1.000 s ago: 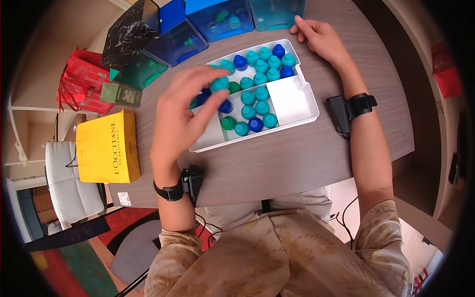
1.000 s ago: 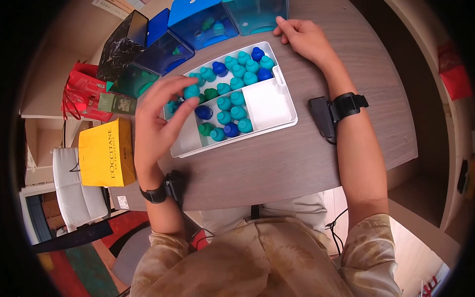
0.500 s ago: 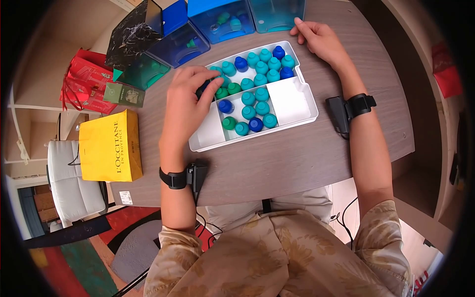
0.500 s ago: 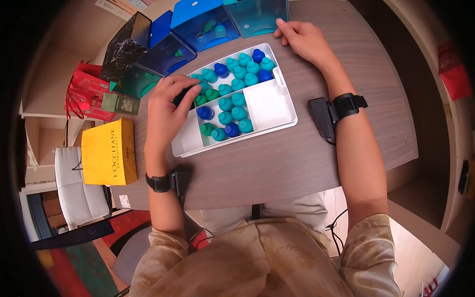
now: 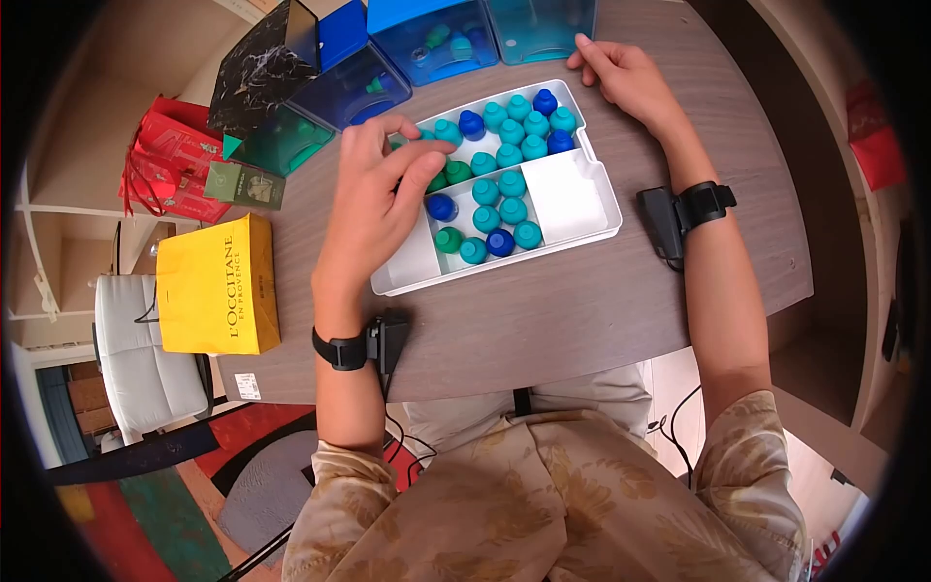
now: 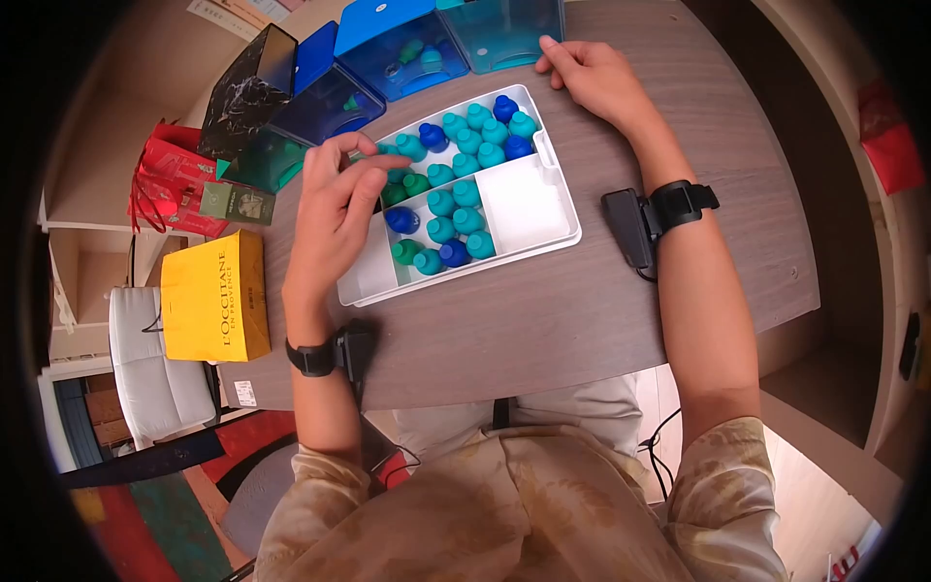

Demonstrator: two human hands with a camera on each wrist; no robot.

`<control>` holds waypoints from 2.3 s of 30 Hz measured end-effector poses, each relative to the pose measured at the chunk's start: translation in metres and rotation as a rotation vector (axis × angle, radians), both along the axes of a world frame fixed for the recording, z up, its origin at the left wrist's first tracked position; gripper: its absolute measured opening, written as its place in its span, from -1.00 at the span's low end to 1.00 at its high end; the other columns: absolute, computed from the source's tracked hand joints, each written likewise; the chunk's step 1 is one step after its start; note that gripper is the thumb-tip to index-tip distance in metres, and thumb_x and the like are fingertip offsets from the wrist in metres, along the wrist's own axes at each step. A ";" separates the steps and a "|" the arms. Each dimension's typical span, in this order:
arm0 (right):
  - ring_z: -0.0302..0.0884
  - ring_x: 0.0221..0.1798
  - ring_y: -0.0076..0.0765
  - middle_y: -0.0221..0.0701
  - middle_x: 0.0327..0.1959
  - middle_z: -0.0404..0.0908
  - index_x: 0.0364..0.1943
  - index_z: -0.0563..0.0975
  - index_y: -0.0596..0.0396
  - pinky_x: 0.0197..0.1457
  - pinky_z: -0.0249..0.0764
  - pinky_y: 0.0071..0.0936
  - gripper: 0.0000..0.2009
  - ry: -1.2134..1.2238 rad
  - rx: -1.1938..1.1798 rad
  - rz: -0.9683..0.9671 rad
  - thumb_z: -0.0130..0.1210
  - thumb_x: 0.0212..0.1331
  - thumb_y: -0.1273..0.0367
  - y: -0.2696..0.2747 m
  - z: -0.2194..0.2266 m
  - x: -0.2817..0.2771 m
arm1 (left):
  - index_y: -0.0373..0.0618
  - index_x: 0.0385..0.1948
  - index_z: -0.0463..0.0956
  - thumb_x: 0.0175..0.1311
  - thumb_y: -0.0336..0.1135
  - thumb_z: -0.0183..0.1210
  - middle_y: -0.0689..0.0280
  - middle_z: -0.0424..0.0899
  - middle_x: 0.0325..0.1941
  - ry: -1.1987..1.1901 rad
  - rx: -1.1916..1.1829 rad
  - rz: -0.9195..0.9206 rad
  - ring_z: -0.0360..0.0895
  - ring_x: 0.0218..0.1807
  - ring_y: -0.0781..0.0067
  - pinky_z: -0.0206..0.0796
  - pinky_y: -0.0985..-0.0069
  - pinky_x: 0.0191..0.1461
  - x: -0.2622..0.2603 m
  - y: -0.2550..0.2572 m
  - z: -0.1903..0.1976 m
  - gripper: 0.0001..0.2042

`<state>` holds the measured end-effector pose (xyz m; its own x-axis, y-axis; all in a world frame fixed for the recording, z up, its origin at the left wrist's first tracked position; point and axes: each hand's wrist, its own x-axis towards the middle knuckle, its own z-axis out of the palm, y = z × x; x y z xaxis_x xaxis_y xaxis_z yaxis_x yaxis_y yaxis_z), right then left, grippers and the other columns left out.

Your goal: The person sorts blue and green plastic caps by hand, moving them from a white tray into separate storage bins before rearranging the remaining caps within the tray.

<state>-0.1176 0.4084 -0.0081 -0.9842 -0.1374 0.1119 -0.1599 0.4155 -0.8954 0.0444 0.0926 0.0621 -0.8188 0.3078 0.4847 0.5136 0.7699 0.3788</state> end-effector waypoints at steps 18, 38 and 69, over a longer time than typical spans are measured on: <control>0.40 -0.43 -0.63 -0.59 -0.46 0.62 -0.17 0.79 0.07 -0.32 0.39 -0.57 -0.50 -0.014 -0.015 0.021 0.06 0.55 -0.07 -0.001 0.004 0.003 | -0.11 -0.13 0.79 0.21 -0.38 0.46 0.27 0.83 -0.14 -0.413 -0.040 -0.301 0.58 -0.13 0.25 0.44 0.35 0.07 0.030 -0.007 0.033 -0.80; 0.41 -0.44 -0.64 -0.59 -0.46 0.62 -0.16 0.79 0.06 -0.33 0.39 -0.58 -0.50 -0.001 -0.001 0.022 0.08 0.54 -0.08 0.000 0.006 0.005 | -0.10 -0.20 0.79 0.11 -0.41 0.52 0.33 0.83 -0.17 -0.283 -0.008 -0.250 0.58 -0.12 0.29 0.45 0.38 0.05 0.025 -0.001 0.023 -0.79; 0.45 -0.40 -0.61 -0.57 -0.44 0.65 -0.17 0.80 0.04 -0.29 0.43 -0.53 -0.50 -0.010 -0.007 0.014 0.09 0.52 -0.10 0.001 0.000 -0.001 | -0.05 -0.31 0.80 0.11 -0.20 0.54 0.32 0.51 -0.20 -0.210 -0.113 -0.280 0.43 -0.03 0.21 0.35 0.33 0.06 0.035 0.021 0.023 -0.80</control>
